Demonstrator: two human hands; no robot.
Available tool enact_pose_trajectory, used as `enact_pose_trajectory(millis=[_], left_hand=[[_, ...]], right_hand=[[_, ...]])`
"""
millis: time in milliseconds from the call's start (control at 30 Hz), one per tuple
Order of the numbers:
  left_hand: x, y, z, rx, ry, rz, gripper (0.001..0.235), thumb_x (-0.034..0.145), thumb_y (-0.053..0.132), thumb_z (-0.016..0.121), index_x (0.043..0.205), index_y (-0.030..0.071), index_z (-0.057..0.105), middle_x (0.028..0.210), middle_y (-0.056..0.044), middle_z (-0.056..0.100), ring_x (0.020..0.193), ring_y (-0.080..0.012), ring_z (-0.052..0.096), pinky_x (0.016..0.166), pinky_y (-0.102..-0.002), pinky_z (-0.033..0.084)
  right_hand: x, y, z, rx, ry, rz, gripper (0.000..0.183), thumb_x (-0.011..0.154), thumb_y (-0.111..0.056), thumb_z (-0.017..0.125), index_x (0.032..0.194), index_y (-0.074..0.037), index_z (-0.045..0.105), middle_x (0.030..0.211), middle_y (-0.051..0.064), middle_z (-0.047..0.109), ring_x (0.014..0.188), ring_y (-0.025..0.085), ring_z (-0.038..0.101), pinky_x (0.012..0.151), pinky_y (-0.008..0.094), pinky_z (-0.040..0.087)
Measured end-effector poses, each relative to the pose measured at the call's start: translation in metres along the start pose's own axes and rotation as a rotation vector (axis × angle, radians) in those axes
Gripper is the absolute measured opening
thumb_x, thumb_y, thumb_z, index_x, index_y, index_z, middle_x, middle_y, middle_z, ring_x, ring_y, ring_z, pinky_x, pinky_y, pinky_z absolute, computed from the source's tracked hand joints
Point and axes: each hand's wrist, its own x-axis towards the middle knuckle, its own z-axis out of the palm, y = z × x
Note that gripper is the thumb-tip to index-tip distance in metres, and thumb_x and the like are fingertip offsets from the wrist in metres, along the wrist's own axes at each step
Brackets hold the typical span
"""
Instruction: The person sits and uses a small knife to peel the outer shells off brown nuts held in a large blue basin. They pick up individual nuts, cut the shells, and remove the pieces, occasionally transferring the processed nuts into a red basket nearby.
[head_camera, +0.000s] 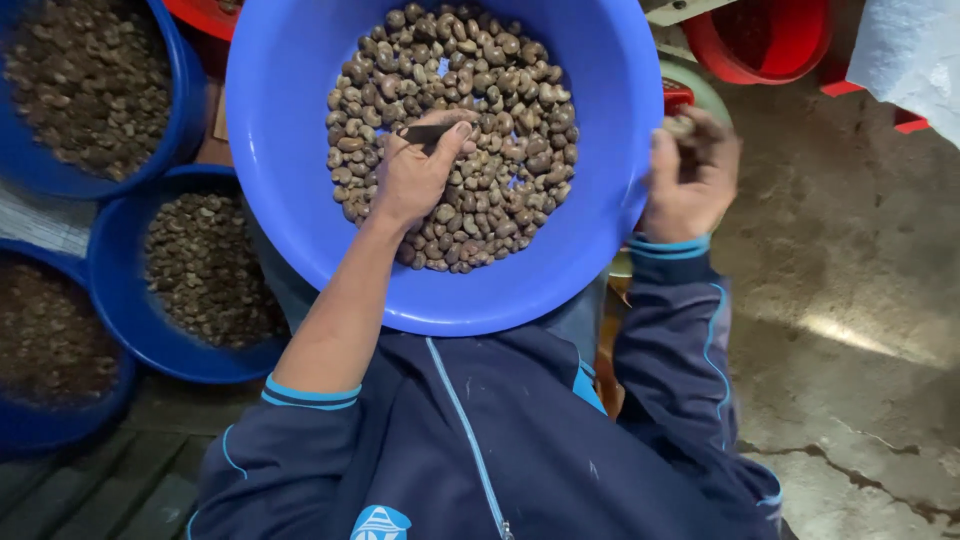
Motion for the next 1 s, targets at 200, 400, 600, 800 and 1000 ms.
enact_pose_trajectory(millis=[200, 400, 600, 800, 1000], left_hand=[[-0.006, 0.013, 0.0, 0.114, -0.002, -0.043, 0.02, 0.105, 0.025, 0.071, 0.116, 0.01, 0.079, 0.09, -0.017, 0.079, 0.091, -0.0268, 0.08, 0.076, -0.042, 0.065], [-0.002, -0.005, -0.001, 0.192, -0.009, -0.069, 0.019, 0.104, 0.029, 0.071, 0.115, 0.017, 0.079, 0.083, -0.01, 0.079, 0.084, -0.0204, 0.08, 0.071, -0.037, 0.064], [-0.01, 0.011, -0.002, 0.254, -0.048, 0.075, 0.019, 0.11, 0.016, 0.065, 0.12, 0.008, 0.079, 0.089, -0.023, 0.077, 0.09, -0.0426, 0.077, 0.075, -0.051, 0.063], [-0.001, 0.005, -0.007, 0.453, -0.071, 0.139, 0.016, 0.106, 0.016, 0.068, 0.116, 0.008, 0.077, 0.102, -0.02, 0.078, 0.094, -0.0452, 0.074, 0.075, -0.055, 0.063], [0.0, -0.008, -0.012, 0.454, -0.087, 0.116, 0.021, 0.111, 0.019, 0.06, 0.121, 0.009, 0.075, 0.112, -0.015, 0.078, 0.101, -0.0399, 0.075, 0.081, -0.052, 0.065]], right_hand=[[-0.042, 0.093, -0.097, -0.379, -0.092, 0.18, 0.023, 0.106, -0.003, 0.083, 0.117, 0.011, 0.068, 0.094, 0.032, 0.071, 0.078, 0.047, 0.074, 0.061, 0.05, 0.059], [-0.045, 0.097, -0.106, -0.607, -0.086, 0.244, 0.035, 0.11, -0.021, 0.079, 0.137, -0.004, 0.063, 0.108, 0.024, 0.074, 0.091, 0.046, 0.074, 0.07, 0.053, 0.062], [-0.009, -0.022, 0.003, -0.481, -0.36, -0.125, 0.016, 0.102, -0.011, 0.079, 0.118, -0.008, 0.079, 0.096, 0.014, 0.078, 0.086, 0.036, 0.075, 0.075, 0.042, 0.06], [-0.065, 0.078, 0.102, -0.995, -1.124, -0.057, 0.016, 0.091, -0.03, 0.071, 0.103, -0.022, 0.077, 0.101, 0.002, 0.076, 0.086, 0.036, 0.076, 0.072, 0.054, 0.061], [-0.084, 0.08, 0.133, -1.155, -1.437, 0.096, 0.037, 0.094, -0.017, 0.064, 0.13, -0.008, 0.066, 0.14, 0.018, 0.058, 0.103, 0.045, 0.072, 0.082, 0.069, 0.056]])
